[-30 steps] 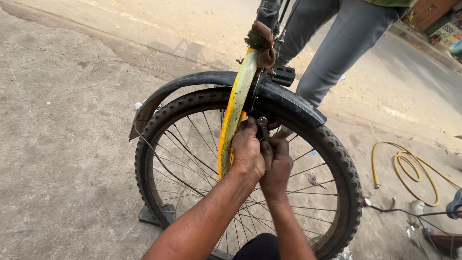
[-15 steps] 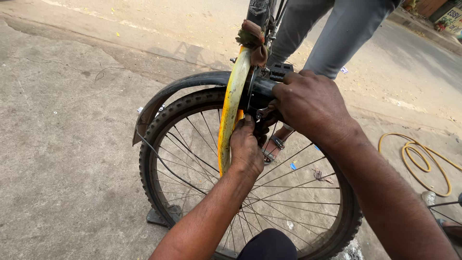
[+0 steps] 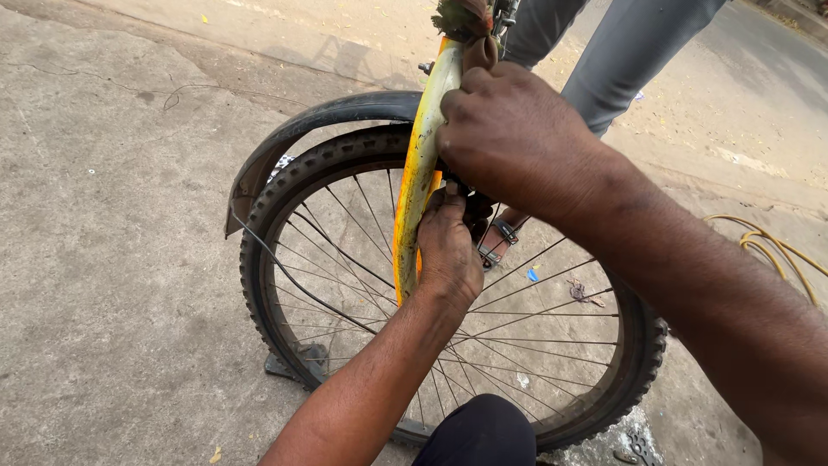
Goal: The person picks up a wrench from the floor and walks to a bicycle. They use the wrench to tighten bolts on the front brake assembly, then spin the wheel to test the brake function.
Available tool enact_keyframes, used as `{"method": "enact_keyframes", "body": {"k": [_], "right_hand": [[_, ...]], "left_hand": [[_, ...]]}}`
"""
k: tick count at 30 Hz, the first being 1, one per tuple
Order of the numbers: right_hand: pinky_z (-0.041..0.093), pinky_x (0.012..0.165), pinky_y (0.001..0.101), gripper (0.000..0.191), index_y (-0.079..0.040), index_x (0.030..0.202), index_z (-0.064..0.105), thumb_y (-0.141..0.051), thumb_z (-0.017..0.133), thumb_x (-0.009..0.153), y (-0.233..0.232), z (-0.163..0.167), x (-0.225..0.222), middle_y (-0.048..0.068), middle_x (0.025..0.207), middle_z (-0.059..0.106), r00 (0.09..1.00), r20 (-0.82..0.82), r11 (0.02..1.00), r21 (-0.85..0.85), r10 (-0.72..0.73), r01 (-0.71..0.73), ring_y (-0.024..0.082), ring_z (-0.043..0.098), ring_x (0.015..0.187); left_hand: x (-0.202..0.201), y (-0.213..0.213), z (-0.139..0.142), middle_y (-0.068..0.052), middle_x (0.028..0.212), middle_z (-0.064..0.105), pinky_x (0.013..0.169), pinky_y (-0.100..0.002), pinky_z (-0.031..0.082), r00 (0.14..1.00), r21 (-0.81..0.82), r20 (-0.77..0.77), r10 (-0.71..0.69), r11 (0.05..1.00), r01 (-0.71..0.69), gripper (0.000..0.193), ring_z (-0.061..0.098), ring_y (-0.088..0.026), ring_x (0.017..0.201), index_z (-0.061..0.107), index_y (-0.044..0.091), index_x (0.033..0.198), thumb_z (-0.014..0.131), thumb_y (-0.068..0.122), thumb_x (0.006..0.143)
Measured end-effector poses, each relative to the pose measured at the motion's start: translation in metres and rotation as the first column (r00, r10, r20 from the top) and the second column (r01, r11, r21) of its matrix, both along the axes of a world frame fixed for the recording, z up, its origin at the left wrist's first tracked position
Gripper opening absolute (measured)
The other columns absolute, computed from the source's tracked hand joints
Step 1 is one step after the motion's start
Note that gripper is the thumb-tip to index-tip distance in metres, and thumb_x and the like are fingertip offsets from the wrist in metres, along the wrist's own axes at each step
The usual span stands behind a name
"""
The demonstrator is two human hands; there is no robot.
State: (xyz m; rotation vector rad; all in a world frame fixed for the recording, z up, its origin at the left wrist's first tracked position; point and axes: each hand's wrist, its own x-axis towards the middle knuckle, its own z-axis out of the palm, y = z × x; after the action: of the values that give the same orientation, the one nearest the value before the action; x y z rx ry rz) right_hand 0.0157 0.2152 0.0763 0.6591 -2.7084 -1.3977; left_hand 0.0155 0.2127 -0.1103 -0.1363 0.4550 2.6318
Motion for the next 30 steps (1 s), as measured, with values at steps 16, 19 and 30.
{"method": "enact_keyframes", "body": {"k": [16,19,30], "right_hand": [[0.055,0.056,0.0361,0.016,-0.009,0.098,0.074,-0.025,0.075,0.095,0.073,-0.064,0.068,0.006,0.084,0.074,0.908,-0.303,0.782,-0.622,-0.291,0.043,0.02,0.07,0.066],[0.057,0.068,0.034,0.012,-0.004,0.107,0.07,-0.015,0.068,0.105,0.048,-0.135,0.079,0.009,0.096,0.073,0.708,-0.556,0.464,-0.813,-0.436,-0.352,0.02,0.07,0.079],[0.053,0.063,0.0333,0.017,-0.004,0.11,0.07,-0.015,0.063,0.1,0.08,-0.123,0.101,0.011,0.078,0.07,0.807,0.044,-0.023,-0.999,-0.59,0.037,0.016,0.065,0.068]], "left_hand": [[0.005,0.0,0.002,-0.003,0.111,0.065,0.092,-0.036,0.057,1.0,-0.05,0.009,-0.021,0.999,0.022,0.037,0.063,-0.015,0.105,0.054,0.008,0.13,0.052,0.033,0.103],[0.003,0.006,0.0,-0.005,0.108,0.067,0.093,-0.034,0.053,0.997,-0.031,-0.033,0.075,0.997,-0.076,0.036,0.062,-0.017,0.102,0.059,0.003,0.129,0.057,0.03,0.106],[0.005,-0.006,0.009,-0.002,0.103,0.064,0.079,-0.04,0.058,0.994,-0.116,0.042,-0.1,0.988,0.104,0.034,0.061,-0.015,0.097,0.058,0.009,0.12,0.052,0.037,0.102]]}}
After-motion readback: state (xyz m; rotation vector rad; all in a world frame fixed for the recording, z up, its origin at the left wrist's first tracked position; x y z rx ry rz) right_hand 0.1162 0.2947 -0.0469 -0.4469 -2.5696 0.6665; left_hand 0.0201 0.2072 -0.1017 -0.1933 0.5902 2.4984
